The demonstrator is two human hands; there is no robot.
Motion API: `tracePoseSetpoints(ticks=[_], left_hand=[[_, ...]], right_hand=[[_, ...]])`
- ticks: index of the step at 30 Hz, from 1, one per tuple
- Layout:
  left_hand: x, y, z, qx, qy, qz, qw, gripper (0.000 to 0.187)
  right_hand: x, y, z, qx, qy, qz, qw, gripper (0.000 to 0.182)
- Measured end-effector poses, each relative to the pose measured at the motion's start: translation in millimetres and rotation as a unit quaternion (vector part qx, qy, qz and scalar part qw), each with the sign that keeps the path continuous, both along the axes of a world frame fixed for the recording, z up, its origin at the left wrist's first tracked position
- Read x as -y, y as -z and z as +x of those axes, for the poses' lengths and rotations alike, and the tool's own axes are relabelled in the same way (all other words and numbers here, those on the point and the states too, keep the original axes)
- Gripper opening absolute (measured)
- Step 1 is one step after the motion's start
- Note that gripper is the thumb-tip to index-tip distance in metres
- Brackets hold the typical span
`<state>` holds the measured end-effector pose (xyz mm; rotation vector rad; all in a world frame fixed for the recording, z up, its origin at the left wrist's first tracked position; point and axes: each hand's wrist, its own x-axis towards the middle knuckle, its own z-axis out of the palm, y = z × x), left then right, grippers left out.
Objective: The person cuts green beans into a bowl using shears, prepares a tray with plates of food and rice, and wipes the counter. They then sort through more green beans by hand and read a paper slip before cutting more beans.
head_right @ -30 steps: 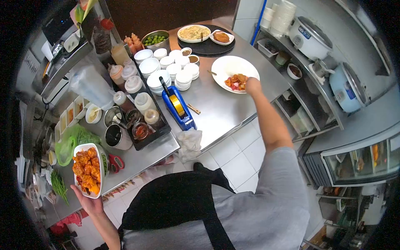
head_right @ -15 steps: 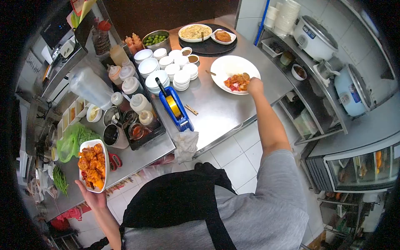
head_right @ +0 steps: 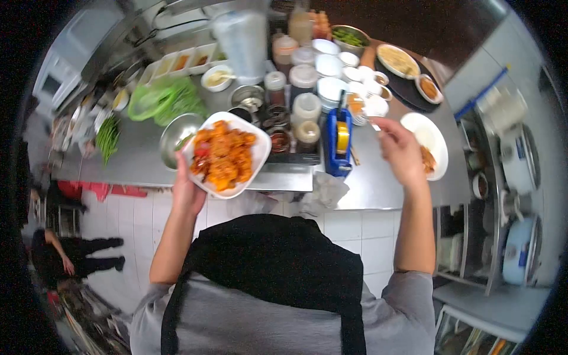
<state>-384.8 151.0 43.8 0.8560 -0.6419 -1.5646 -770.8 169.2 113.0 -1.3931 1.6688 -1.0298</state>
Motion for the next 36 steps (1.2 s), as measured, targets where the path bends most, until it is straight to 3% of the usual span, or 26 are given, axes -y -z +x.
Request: tracePoseSetpoints(ticks=[2, 4, 9, 13, 17, 18, 19, 20, 21, 22, 24, 28, 31, 32, 33, 34, 35, 36], left_hand=[[3, 4, -3, 0.007, -0.001, -0.009, 1.0, 0.053], [4, 6, -3, 0.028, -0.014, -0.042, 0.999, 0.051], [9, -2, 25, 0.053, -0.029, -0.048, 0.997, 0.05], [21, -3, 73, 0.049, -0.02, -0.051, 0.997, 0.05], [36, -6, 124, 0.037, -0.027, -0.056, 0.997, 0.05], [37, -5, 137, 0.034, -0.03, -0.054, 0.997, 0.05], [41, -5, 150, 0.028, -0.031, -0.054, 0.998, 0.051], [47, -4, 164, 0.021, -0.032, -0.059, 0.998, 0.051], [52, -3, 176, 0.012, -0.033, -0.062, 0.997, 0.051], [56, -4, 186, 0.003, -0.037, -0.063, 0.997, 0.051], [62, -9, 206, -0.014, -0.041, -0.065, 0.997, 0.051], [61, -6, 242, -0.021, -0.063, -0.081, 0.995, 0.053], [53, 0, 266, -0.013, -0.089, -0.066, 0.994, 0.056], [50, 2, 273, -0.014, -0.098, -0.067, 0.993, 0.056], [47, 4, 278, -0.015, -0.106, -0.066, 0.992, 0.056], [44, 5, 281, -0.017, -0.114, -0.064, 0.991, 0.057], [41, 5, 283, -0.011, -0.119, -0.063, 0.991, 0.057], [38, 4, 284, -0.004, -0.121, -0.06, 0.991, 0.058]], right_hand=[[12, -10, 61, -0.057, -0.138, -0.133, 0.98, 0.026], [20, -16, 116, -0.166, -0.205, -0.215, 0.94, 0.028], [35, -10, 204, -0.322, -0.253, -0.292, 0.864, 0.042], [60, -11, 249, -0.329, -0.278, -0.334, 0.838, 0.043], [82, -13, 299, -0.243, -0.271, -0.339, 0.868, 0.03], [91, -10, 309, -0.139, -0.299, -0.191, 0.925, 0.029], [101, -9, 318, -0.029, -0.316, -0.04, 0.947, 0.027], [114, -10, 327, 0.08, -0.324, 0.108, 0.937, 0.026], [128, -10, 332, 0.291, -0.311, 0.214, 0.879, 0.027], [144, -12, 336, 0.344, -0.337, 0.233, 0.845, 0.028], [180, -16, 354, 0.366, -0.319, 0.222, 0.846, 0.031], [289, 21, 405, 0.212, -0.191, 0.117, 0.951, 0.023], [364, 48, 450, 0.07, -0.145, 0.12, 0.98, 0.02], [387, 55, 460, -0.045, -0.163, 0.102, 0.98, 0.02], [411, 63, 469, -0.289, -0.217, 0.038, 0.932, 0.022], [424, 63, 477, -0.45, -0.225, -0.017, 0.864, 0.024], [425, 58, 483, -0.507, -0.202, -0.061, 0.836, 0.027], [398, 38, 486, -0.436, -0.164, -0.094, 0.88, 0.03]])
